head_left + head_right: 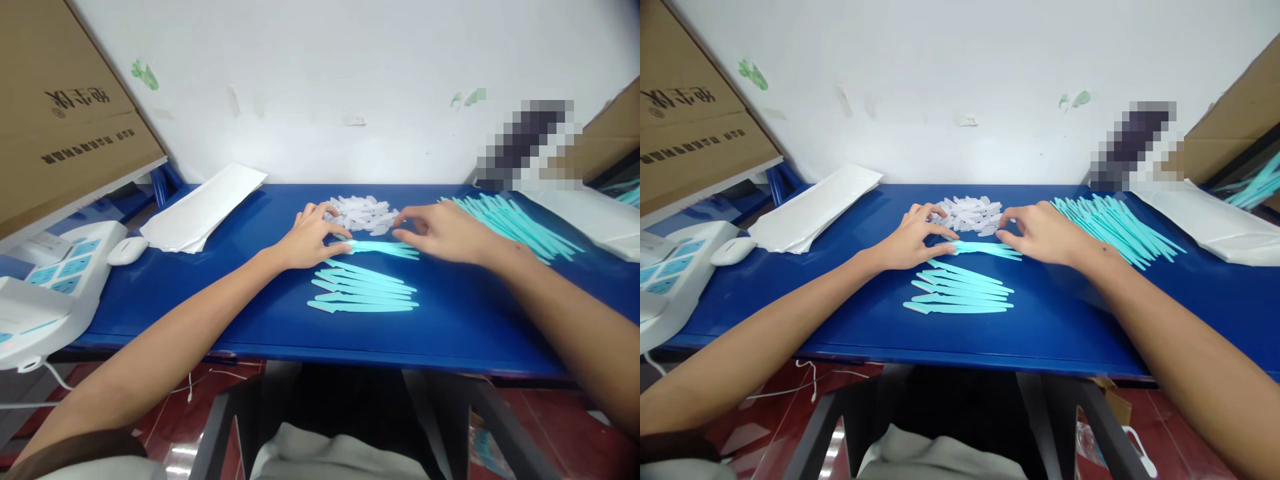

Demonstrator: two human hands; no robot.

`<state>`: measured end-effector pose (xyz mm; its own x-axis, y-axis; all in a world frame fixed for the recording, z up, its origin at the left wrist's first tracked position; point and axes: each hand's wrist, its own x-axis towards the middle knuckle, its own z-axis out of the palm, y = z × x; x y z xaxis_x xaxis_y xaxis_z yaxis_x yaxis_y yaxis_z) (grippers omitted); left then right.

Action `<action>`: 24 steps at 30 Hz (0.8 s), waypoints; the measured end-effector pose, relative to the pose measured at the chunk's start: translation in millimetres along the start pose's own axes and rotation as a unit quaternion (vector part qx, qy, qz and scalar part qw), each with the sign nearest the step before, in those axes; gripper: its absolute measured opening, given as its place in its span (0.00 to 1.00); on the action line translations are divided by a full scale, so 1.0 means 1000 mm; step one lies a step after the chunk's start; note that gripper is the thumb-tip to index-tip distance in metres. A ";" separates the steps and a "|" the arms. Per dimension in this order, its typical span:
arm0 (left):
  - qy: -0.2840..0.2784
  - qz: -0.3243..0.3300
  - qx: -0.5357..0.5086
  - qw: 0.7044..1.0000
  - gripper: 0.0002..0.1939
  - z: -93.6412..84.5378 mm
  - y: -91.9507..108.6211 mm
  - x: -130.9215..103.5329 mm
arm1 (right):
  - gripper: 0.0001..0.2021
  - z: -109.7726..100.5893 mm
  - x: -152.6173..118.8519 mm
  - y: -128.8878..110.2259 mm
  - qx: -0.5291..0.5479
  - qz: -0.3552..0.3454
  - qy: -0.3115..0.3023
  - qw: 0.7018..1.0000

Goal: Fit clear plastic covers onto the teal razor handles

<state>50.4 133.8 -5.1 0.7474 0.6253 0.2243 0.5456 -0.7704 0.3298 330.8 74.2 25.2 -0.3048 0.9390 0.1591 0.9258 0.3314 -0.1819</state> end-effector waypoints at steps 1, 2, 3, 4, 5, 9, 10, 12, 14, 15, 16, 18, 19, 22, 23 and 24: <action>0.002 0.006 -0.006 1.000 0.18 0.001 -0.001 0.000 | 0.15 -0.001 -0.001 -0.002 0.009 -0.013 -0.013 1.000; 0.005 0.015 -0.011 1.000 0.18 0.001 -0.002 0.000 | 0.16 -0.001 -0.002 -0.005 0.015 -0.027 -0.026 0.999; 0.008 0.026 -0.016 0.999 0.18 0.002 -0.002 0.000 | 0.17 -0.001 -0.003 -0.007 0.017 -0.040 -0.037 0.998; 0.016 0.036 -0.020 0.999 0.18 0.002 -0.002 -0.001 | 0.17 -0.001 -0.004 -0.010 0.016 -0.052 -0.042 0.998; 0.028 0.041 -0.021 0.999 0.18 0.002 -0.002 -0.001 | 0.17 0.000 -0.005 -0.012 0.013 -0.062 -0.041 0.997; 0.118 0.003 -0.031 0.992 0.17 0.000 -0.002 0.000 | 0.17 0.002 -0.011 -0.027 0.014 -0.114 -0.006 0.993; 0.142 -0.016 -0.043 0.989 0.17 -0.001 -0.003 0.001 | 0.16 0.003 -0.013 -0.032 0.019 -0.132 -0.010 0.991; 0.170 -0.048 -0.064 0.982 0.16 -0.004 -0.008 0.000 | 0.16 0.006 -0.016 -0.042 0.031 -0.165 -0.043 0.985; 0.166 -0.057 -0.060 0.983 0.16 -0.007 -0.015 -0.002 | 0.16 0.008 -0.019 -0.048 0.035 -0.181 -0.077 0.980; 0.151 -0.048 -0.050 0.986 0.16 -0.008 -0.019 -0.003 | 0.16 0.009 -0.020 -0.050 0.034 -0.181 -0.087 0.979; 0.129 -0.031 -0.037 0.990 0.16 -0.009 -0.022 -0.004 | 0.16 0.009 -0.020 -0.051 0.034 -0.177 -0.091 0.979; 0.084 0.021 -0.006 0.996 0.18 -0.010 -0.027 -0.006 | 0.15 0.010 -0.021 -0.050 0.038 -0.165 -0.092 0.981; 0.063 0.047 0.015 0.997 0.20 -0.011 -0.028 -0.006 | 0.16 0.010 -0.020 -0.049 0.041 -0.161 -0.093 0.982; 0.011 0.089 0.086 0.992 0.25 -0.012 -0.031 -0.006 | 0.16 0.009 -0.019 -0.047 0.054 -0.157 -0.094 0.982; -0.001 0.090 0.105 0.990 0.26 -0.012 -0.031 -0.006 | 0.16 0.008 -0.019 -0.046 0.057 -0.154 -0.096 0.982; -0.010 0.088 0.117 0.989 0.27 -0.012 -0.032 -0.006 | 0.16 0.008 -0.018 -0.046 0.060 -0.150 -0.100 0.982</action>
<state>24.2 156.2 -5.7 0.8447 0.4784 0.2400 0.4777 -0.8761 0.0652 291.7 42.2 23.3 -0.6086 0.7929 0.0305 0.7587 0.5927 -0.2702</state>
